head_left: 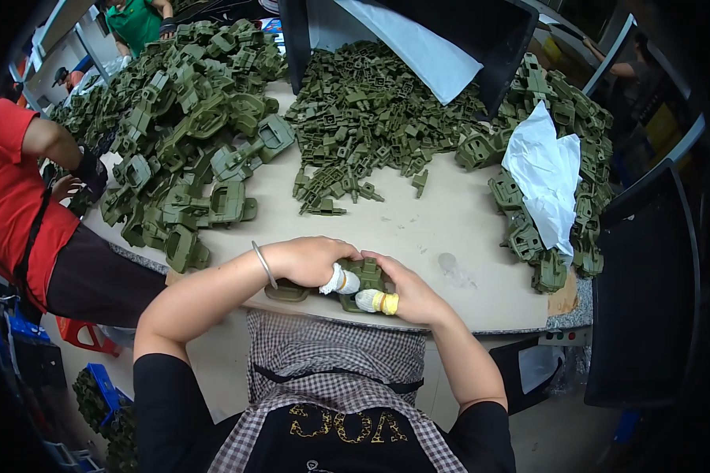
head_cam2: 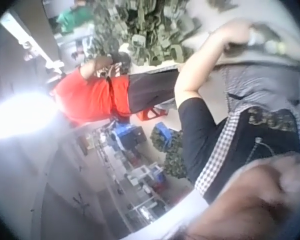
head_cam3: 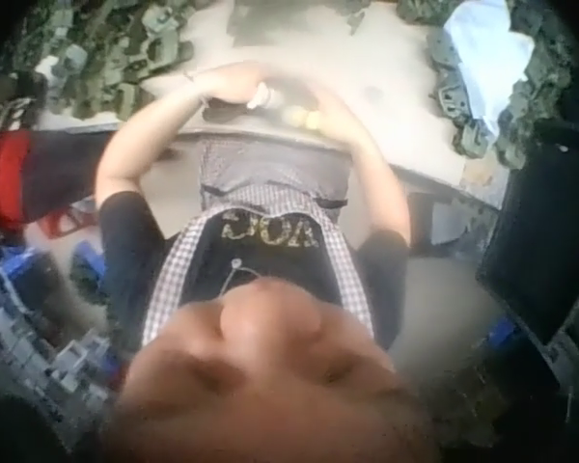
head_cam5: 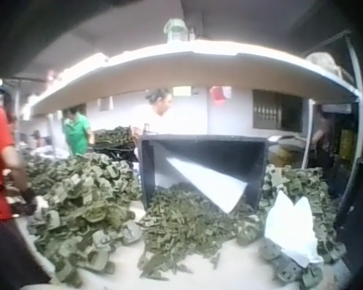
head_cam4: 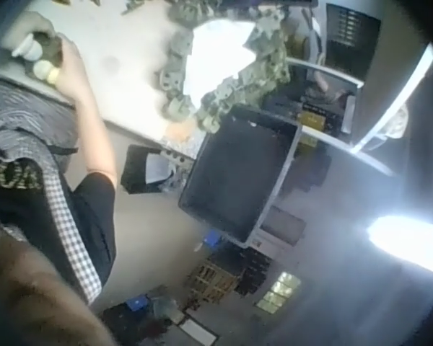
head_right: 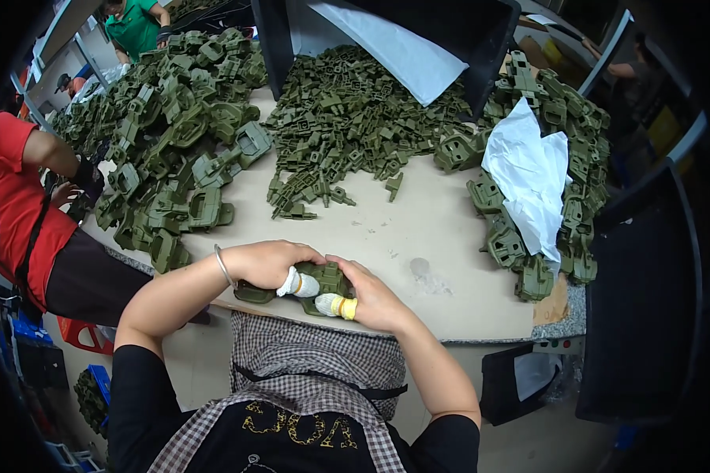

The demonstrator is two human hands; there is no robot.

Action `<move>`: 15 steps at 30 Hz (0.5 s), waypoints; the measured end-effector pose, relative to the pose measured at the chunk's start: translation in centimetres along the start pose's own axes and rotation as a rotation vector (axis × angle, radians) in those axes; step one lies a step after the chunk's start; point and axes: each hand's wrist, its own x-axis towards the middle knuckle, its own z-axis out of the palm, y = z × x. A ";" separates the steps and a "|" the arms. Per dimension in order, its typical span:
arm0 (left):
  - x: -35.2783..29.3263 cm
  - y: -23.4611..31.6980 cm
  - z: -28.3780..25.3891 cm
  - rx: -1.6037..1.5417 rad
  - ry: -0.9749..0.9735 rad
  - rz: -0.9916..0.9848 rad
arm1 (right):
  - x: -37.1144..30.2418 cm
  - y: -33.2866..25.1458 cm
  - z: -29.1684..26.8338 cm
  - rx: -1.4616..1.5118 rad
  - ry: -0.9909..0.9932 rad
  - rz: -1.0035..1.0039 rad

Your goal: The person assembles green plastic toy components by hand at a factory workstation.

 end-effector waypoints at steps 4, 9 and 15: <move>1.0 -0.5 0.0 -0.009 -0.113 -0.083 | -0.7 0.5 1.2 0.021 0.148 0.066; 1.1 -0.5 0.1 -0.078 -0.068 -0.058 | -0.7 0.1 0.9 0.022 0.206 0.050; 0.8 -0.8 1.0 -0.007 0.034 0.011 | -0.5 -1.4 0.8 -0.057 0.180 0.010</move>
